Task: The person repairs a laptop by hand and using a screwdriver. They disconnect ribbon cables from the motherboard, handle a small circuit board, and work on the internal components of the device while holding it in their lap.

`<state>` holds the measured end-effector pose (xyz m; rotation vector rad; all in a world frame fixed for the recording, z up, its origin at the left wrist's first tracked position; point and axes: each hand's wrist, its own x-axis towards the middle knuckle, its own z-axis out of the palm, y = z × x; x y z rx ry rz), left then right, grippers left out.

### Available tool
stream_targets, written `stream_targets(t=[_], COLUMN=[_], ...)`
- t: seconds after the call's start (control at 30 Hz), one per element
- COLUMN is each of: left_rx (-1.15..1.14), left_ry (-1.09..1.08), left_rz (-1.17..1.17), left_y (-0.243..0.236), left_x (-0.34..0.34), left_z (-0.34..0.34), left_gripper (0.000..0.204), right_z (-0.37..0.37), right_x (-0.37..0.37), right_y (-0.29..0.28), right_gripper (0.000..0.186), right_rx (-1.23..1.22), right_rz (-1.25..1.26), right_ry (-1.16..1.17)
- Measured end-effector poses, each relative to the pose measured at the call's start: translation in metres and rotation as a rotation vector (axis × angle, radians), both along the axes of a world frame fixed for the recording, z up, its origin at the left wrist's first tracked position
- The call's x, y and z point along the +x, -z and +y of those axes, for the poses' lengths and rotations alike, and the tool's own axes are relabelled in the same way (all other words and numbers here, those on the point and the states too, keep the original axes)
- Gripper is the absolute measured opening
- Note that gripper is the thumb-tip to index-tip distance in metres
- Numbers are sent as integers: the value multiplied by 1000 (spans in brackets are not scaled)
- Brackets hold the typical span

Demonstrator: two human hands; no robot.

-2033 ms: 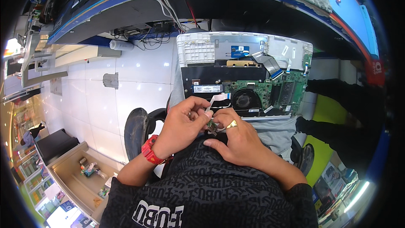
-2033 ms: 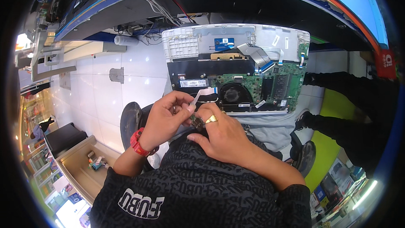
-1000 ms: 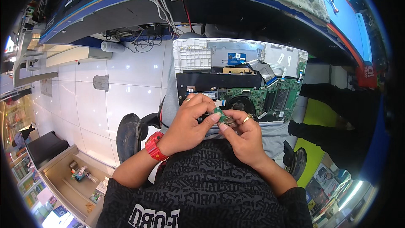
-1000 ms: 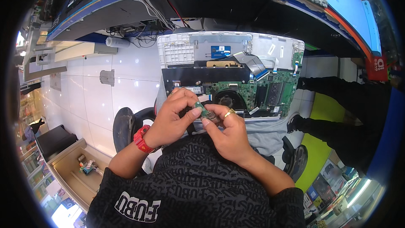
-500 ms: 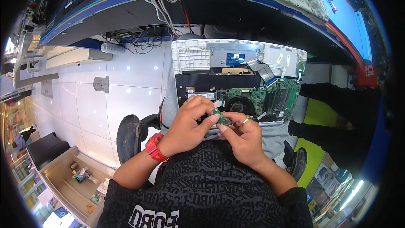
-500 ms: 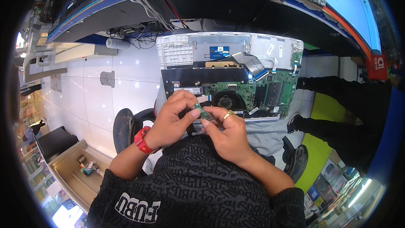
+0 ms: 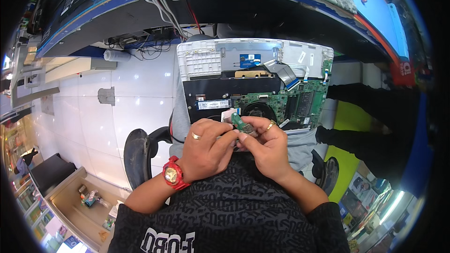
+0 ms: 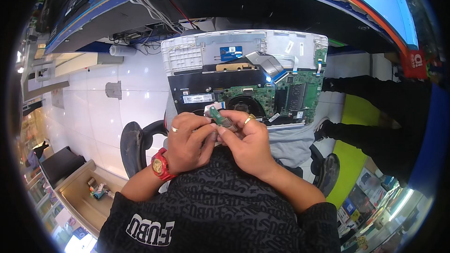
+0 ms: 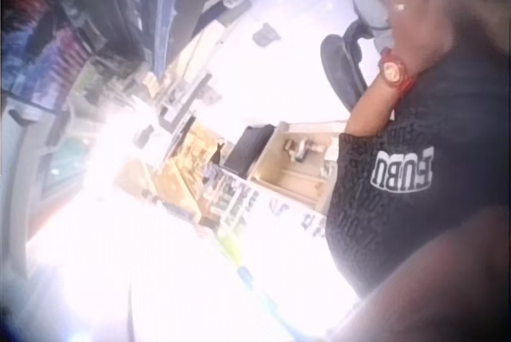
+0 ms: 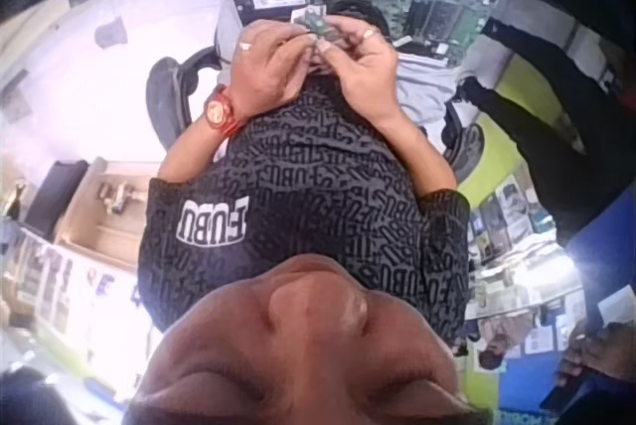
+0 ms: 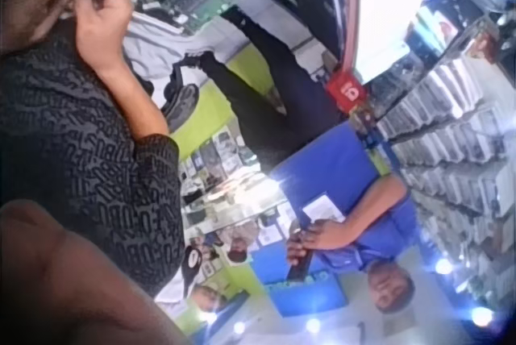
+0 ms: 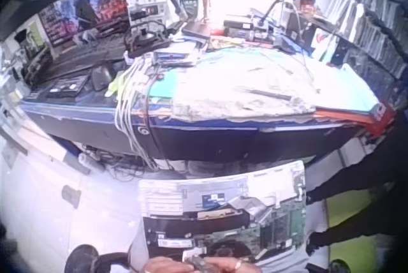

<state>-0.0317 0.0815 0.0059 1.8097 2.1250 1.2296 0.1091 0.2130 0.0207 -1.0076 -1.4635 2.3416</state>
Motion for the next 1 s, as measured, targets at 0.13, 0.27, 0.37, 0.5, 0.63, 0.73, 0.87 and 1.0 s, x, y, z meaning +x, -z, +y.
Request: stream_targets(t=[0.13,0.27,0.37,0.5,0.63,0.73,0.87,1.0], left_rx=[6,-9,7,-3,23,47,81,267], left_ry=[-1,10,3,-3,-63,-138,-314,-477], left_rz=[39,72,119,119,90,-18,-278,-713], left_y=[4,4,3,2,5,2,-1,3], left_x=[-1,0,2,-3,-1,-2,-9,-20], left_z=[2,-1,-1,1,0,-1,-8,-9], left_gripper=[43,39,36,37,39,40,42,32], right_z=[1,3,4,4,4,5,2,-7], right_x=[1,2,2,1,0,1,3,8], right_y=[2,2,2,1,-1,-1,-3,2], right_gripper=[33,34,34,34,34,35,33,30], right_rx=[-54,-51,-56,-54,-66,-45,3,196], right_rz=[11,-32,-11,-5,-19,-37,-67,-51], right_ry=[-2,-21,-23,-14,-12,-22,-16,-46])
